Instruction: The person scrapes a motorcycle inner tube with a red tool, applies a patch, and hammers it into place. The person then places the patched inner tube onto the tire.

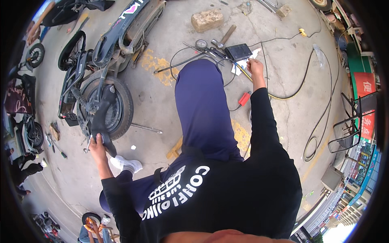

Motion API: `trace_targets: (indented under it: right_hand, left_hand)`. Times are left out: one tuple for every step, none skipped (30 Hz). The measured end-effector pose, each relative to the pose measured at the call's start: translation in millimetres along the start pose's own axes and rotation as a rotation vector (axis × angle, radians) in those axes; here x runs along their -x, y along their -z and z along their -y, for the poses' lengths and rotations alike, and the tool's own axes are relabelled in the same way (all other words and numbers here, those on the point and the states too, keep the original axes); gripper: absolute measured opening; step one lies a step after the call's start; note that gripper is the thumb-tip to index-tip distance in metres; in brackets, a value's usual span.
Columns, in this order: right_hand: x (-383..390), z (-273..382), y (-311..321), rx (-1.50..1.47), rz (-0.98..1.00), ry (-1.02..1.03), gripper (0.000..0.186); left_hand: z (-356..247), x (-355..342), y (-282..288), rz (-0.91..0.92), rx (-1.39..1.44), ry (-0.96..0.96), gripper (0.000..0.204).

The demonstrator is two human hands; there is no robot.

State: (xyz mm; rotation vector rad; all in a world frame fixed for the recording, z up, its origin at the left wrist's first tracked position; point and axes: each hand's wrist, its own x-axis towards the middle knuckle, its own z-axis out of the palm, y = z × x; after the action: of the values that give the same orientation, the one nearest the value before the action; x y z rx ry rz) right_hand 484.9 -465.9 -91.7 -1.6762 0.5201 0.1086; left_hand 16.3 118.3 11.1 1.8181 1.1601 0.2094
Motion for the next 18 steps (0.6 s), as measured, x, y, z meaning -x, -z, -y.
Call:
trace_targets:
  right_hand:
    - [-2, -7, -13, 0.074, 0.027, -0.024, 0.016]
    - [-21, -26, -20, 0.091, 0.094, 0.033, 0.018]
    - [-30, -28, -41, 0.194, 0.145, 0.061, 0.019]
    - [-41, -29, -66, 0.321, 0.213, 0.148, 0.019]
    - [-53, -24, -91, 0.450, 0.280, 0.241, 0.020]
    - [-64, -16, -116, 0.680, 0.279, 0.465, 0.023]
    - [-76, -7, -140, 0.907, 0.273, 0.694, 0.027]
    - [-90, -2, -165, 1.023, 0.286, 0.783, 0.032]
    - [-105, 6, -188, 1.141, 0.295, 0.877, 0.039]
    - [-118, 17, -210, 1.303, 0.305, 0.907, 0.051]
    - [-128, 29, -230, 1.462, 0.313, 0.937, 0.065]
    - [-135, 41, -248, 1.545, 0.299, 1.017, 0.065]
    - [-140, 51, -267, 1.623, 0.286, 1.102, 0.064]
    - [-144, 56, -284, 1.701, 0.273, 1.186, 0.064]
    - [-151, 59, -297, 1.787, 0.274, 1.213, 0.067]
    - [-157, 60, -308, 1.875, 0.274, 1.240, 0.071]
    - [-161, 60, -317, 1.957, 0.274, 1.264, 0.076]
    - [-163, 63, -327, 1.971, 0.325, 1.225, 0.085]
  left_hand:
    - [3, 6, -6, 0.109, 0.218, -0.055, 0.018]
    - [7, 9, -20, 0.121, 0.276, -0.033, 0.016]
    - [13, 15, -29, 0.119, 0.333, -0.007, 0.014]
    - [19, 19, -34, 0.115, 0.299, 0.021, 0.012]
    - [25, 20, -39, 0.112, 0.271, 0.050, 0.011]
    - [22, 22, -45, 0.123, 0.260, 0.072, 0.012]
    - [18, 24, -51, 0.097, 0.276, 0.101, 0.012]
    - [18, 26, -55, 0.068, 0.269, 0.147, 0.012]
    - [21, 26, -59, 0.040, 0.268, 0.193, 0.013]
    - [20, 29, -63, 0.024, 0.253, 0.233, 0.014]
    - [19, 31, -65, 0.006, 0.237, 0.270, 0.017]
    - [20, 31, -67, -0.011, 0.224, 0.307, 0.019]
    - [32, 31, -69, -0.071, 0.267, 0.306, 0.020]
    - [51, 31, -74, -0.129, 0.307, 0.308, 0.020]
    - [43, 28, -83, -0.179, 0.346, 0.308, 0.020]
    - [34, 30, -91, -0.198, 0.373, 0.351, 0.019]
    - [40, 28, -92, -0.200, 0.392, 0.363, 0.019]
    - [50, 26, -94, -0.205, 0.415, 0.376, 0.019]
